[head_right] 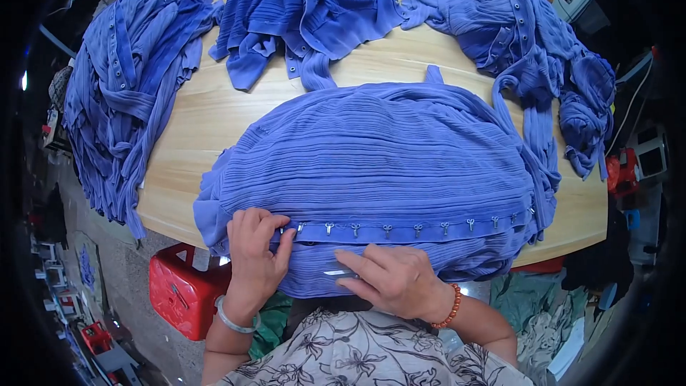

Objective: Processing blue fabric panels with hooks using a small hand tool to trim or separate them.

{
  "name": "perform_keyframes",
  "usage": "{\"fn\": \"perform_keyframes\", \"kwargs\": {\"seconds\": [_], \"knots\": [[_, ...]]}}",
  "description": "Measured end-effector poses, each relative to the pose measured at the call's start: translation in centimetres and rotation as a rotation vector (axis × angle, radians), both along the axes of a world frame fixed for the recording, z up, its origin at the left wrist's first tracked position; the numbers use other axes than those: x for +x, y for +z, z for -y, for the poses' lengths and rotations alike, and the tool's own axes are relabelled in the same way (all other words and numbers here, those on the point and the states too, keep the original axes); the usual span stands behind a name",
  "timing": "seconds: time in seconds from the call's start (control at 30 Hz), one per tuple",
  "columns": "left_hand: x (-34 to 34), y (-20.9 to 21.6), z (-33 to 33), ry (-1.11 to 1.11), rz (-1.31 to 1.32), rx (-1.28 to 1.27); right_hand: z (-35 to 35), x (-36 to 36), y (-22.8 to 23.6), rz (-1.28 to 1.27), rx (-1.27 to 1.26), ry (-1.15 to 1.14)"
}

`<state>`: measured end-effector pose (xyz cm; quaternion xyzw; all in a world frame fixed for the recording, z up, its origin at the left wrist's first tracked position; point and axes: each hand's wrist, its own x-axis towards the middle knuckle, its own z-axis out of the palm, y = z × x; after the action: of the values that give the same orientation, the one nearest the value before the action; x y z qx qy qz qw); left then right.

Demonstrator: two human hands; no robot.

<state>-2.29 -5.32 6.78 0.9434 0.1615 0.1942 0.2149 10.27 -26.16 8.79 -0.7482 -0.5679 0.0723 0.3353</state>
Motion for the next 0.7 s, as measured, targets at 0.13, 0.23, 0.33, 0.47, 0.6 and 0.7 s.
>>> {"fn": "perform_keyframes", "kwargs": {"seconds": [0.13,0.23,0.33,0.47,0.6,0.7], "knots": [[0.5,0.2,0.4,0.013,-0.073,0.034,0.0,0.6,-0.3,0.005,0.016,0.001],[0.6,0.3,0.4,0.001,-0.078,0.042,-0.3,0.8,-0.5,-0.003,0.03,0.003],[0.3,0.4,0.2,-0.003,-0.039,-0.064,-0.4,1.0,-0.4,0.006,0.028,0.004],[-0.8,0.8,0.1,-0.008,0.04,-0.34,-0.8,1.2,-0.3,0.022,0.059,-0.01],[-1.5,0.5,-0.1,-0.028,0.088,-0.551,-2.1,1.1,0.6,0.063,0.025,-0.012],[-1.7,0.2,0.0,-0.031,0.12,-0.585,-3.5,0.8,0.8,0.116,0.02,-0.021]]}}
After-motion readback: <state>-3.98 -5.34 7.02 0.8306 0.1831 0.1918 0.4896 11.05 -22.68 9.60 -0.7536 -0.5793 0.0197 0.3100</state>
